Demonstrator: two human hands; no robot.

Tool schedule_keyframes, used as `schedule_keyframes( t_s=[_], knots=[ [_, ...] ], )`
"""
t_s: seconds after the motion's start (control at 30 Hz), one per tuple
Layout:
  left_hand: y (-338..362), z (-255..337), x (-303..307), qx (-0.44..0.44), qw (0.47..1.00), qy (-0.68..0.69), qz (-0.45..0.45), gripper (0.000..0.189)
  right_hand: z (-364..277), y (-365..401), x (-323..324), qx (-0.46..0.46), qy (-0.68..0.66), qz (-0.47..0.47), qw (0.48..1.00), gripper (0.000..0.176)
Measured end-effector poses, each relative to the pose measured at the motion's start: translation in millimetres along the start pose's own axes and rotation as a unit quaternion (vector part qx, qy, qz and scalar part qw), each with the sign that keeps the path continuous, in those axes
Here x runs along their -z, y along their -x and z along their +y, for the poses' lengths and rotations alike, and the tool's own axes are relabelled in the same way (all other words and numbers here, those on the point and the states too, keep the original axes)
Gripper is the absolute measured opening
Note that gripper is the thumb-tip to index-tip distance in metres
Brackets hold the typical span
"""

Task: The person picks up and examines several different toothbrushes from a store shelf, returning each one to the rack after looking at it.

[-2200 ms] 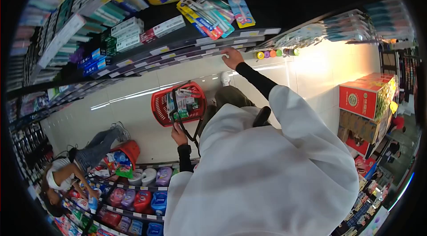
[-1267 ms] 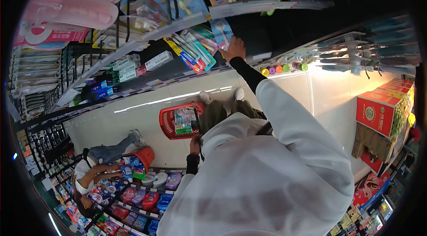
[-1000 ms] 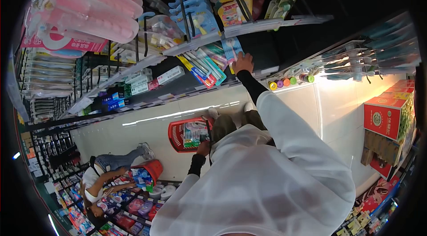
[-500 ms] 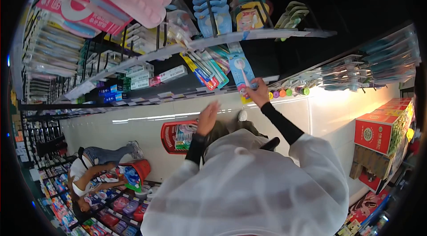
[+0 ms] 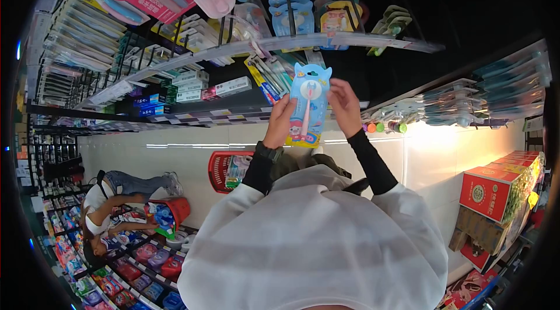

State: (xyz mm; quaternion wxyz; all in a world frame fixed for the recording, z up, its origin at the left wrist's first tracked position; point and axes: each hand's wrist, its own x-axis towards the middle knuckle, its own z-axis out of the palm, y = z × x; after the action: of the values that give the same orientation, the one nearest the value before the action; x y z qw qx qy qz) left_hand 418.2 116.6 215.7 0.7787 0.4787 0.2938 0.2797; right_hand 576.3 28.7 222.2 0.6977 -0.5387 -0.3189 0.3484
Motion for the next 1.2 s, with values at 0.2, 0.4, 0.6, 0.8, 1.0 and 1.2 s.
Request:
schedule_keyframes(
  t_s=[0.2, 0.4, 0.6, 0.8, 1.0, 1.2],
  knots=[
    [-3.6, 37.2, -9.7, -0.125, 0.987, -0.093, 0.034, 0.025, -32.1, -45.1, -30.5, 0.052, 0.001, -0.015, 0.999, 0.016],
    [-21.8, 77.2, -10.9, -0.202, 0.975, -0.080, 0.048, 0.020, -51.7, -52.7, -41.6, 0.081, -0.002, -0.018, 0.997, 0.018],
    [-37.0, 87.3, -18.0, -0.230, 0.968, -0.079, 0.055, 0.021, -61.9, -64.2, -50.1, 0.105, -0.046, 0.025, 0.993, 0.020],
    [-52.9, 86.0, -20.1, -0.268, 0.957, -0.081, 0.073, 0.021, -56.1, -78.3, -50.4, 0.132, -0.032, 0.027, 0.990, 0.019],
    [-54.0, 86.9, -20.5, -0.267, 0.957, -0.079, 0.077, 0.019, -58.2, -80.2, -55.3, 0.137, -0.009, 0.033, 0.990, 0.019],
    [-78.2, 76.8, -11.9, -0.284, 0.953, -0.081, 0.071, 0.016, -38.9, -93.7, -49.1, 0.159, 0.030, 0.048, 0.986, 0.022]
  ],
)
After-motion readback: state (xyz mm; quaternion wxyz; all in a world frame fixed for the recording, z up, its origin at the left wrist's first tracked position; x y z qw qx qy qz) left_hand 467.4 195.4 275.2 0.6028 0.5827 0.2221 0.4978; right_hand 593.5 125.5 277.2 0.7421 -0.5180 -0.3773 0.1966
